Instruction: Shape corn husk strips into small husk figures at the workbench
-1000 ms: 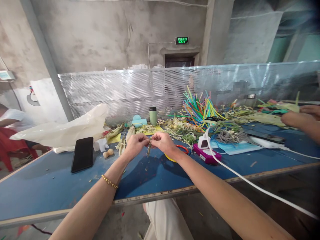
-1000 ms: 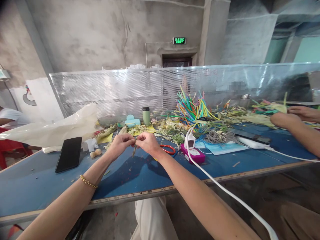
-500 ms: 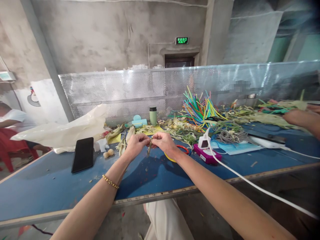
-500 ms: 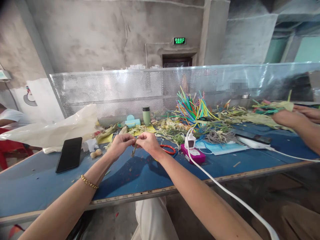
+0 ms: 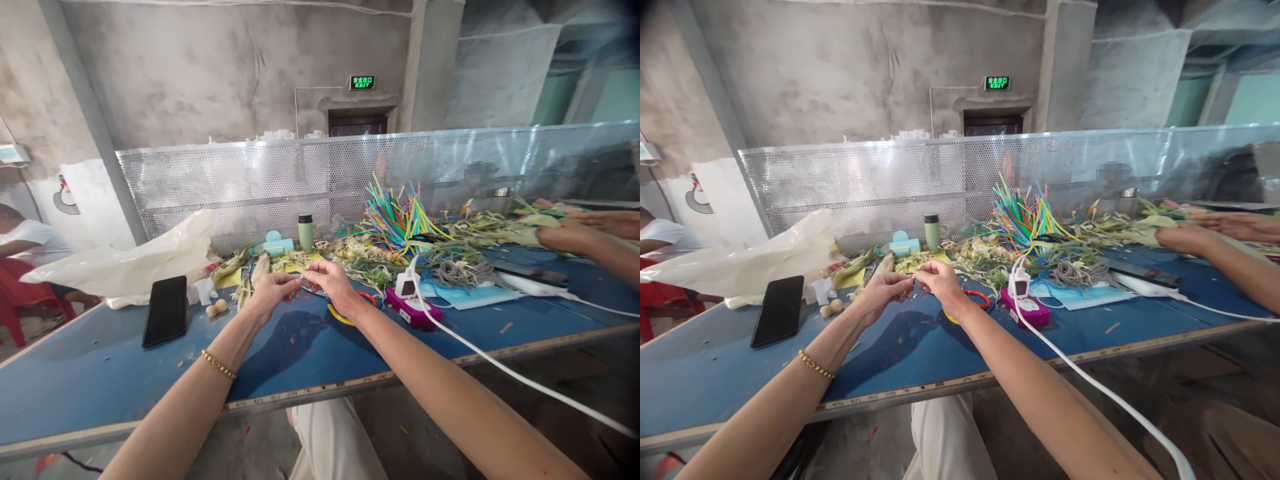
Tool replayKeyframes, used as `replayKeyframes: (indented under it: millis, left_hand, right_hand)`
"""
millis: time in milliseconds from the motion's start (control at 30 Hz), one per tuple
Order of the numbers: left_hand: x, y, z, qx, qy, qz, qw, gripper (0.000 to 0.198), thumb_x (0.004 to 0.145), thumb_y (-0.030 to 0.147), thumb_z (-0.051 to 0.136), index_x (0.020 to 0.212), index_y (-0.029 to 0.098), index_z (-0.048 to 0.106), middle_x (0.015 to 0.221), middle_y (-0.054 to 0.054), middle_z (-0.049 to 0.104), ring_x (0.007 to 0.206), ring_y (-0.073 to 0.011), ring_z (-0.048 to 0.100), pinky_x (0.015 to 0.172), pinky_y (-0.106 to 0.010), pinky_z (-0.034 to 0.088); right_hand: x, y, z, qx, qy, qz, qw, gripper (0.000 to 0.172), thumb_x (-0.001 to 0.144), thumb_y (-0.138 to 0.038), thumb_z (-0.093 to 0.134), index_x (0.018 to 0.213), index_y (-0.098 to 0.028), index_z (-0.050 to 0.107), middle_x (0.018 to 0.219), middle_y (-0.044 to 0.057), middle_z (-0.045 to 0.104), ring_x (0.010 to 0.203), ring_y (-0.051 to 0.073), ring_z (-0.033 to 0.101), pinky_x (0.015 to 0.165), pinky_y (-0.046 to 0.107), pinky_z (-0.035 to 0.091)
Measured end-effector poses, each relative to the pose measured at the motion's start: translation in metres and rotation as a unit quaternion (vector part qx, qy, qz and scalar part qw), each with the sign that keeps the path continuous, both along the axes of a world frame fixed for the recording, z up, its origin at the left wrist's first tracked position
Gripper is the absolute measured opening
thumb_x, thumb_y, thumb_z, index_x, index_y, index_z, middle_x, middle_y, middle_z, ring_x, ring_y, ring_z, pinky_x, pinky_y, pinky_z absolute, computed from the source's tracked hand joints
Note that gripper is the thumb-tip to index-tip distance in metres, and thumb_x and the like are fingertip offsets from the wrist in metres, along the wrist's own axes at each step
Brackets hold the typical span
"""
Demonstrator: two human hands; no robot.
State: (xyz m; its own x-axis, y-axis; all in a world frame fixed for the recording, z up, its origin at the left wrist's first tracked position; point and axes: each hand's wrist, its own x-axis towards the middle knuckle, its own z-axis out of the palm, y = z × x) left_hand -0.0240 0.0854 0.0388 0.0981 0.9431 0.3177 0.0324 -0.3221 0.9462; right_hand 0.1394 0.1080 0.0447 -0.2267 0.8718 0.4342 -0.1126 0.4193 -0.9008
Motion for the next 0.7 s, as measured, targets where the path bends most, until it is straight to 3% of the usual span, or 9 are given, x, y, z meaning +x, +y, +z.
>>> replayKeyframes:
  millis: [133,233,367,467,700]
  left_hand:
    - [0.0022,0.0002,0.0001,0.005,-0.022,0.010,1.000,0.036,0.059,0.042,0.083,0.073,0.010,0.072,0.059,-0.005,0.066,0.053,-0.0103,0.052,0.054,-0.024,0.035]
    - [0.0007,0.0024,-0.0004,0.000,-0.046,0.025,0.999,0.035,0.057,0.040,0.084,0.071,0.010,0.072,0.059,-0.005,0.065,0.053,-0.0108,0.052,0.054,-0.025,0.035]
    - [-0.0014,0.0032,-0.0012,0.001,-0.039,0.021,0.999,0.033,0.059,0.039,0.083,0.069,0.010,0.072,0.058,-0.005,0.064,0.054,-0.0110,0.052,0.055,-0.025,0.035]
    - [-0.0019,0.0022,-0.0011,0.002,-0.031,0.014,0.999,0.032,0.061,0.038,0.082,0.071,0.010,0.072,0.059,-0.006,0.064,0.055,-0.0111,0.052,0.055,-0.025,0.035]
    - [-0.0032,0.0028,-0.0015,0.002,-0.036,-0.009,0.999,0.033,0.061,0.038,0.083,0.075,0.010,0.074,0.059,-0.005,0.064,0.054,-0.0107,0.052,0.055,-0.025,0.035]
  right_hand:
    - [0.0013,0.0016,0.0007,-0.012,0.017,0.023,1.000,0.038,0.072,-0.053,0.071,0.073,-0.016,0.063,0.069,0.001,0.062,0.061,0.013,0.058,0.056,0.025,0.043]
    - [0.0035,0.0038,0.0031,-0.030,0.037,0.001,0.999,0.048,0.076,-0.064,0.063,0.079,-0.016,0.066,0.075,0.005,0.066,0.065,0.015,0.061,0.057,0.026,0.043]
    - [0.0046,0.0044,0.0049,0.026,-0.020,-0.049,0.998,0.037,0.073,-0.052,0.069,0.070,-0.015,0.066,0.069,0.004,0.065,0.064,0.015,0.057,0.060,0.027,0.041]
    - [0.0043,0.0037,0.0037,0.070,-0.065,-0.047,0.994,0.028,0.071,-0.042,0.071,0.069,-0.015,0.066,0.065,0.002,0.063,0.063,0.014,0.053,0.062,0.027,0.040]
    - [0.0047,0.0043,0.0013,0.074,-0.076,-0.042,0.993,0.025,0.071,-0.038,0.069,0.071,-0.014,0.067,0.065,0.001,0.061,0.062,0.013,0.051,0.061,0.027,0.038]
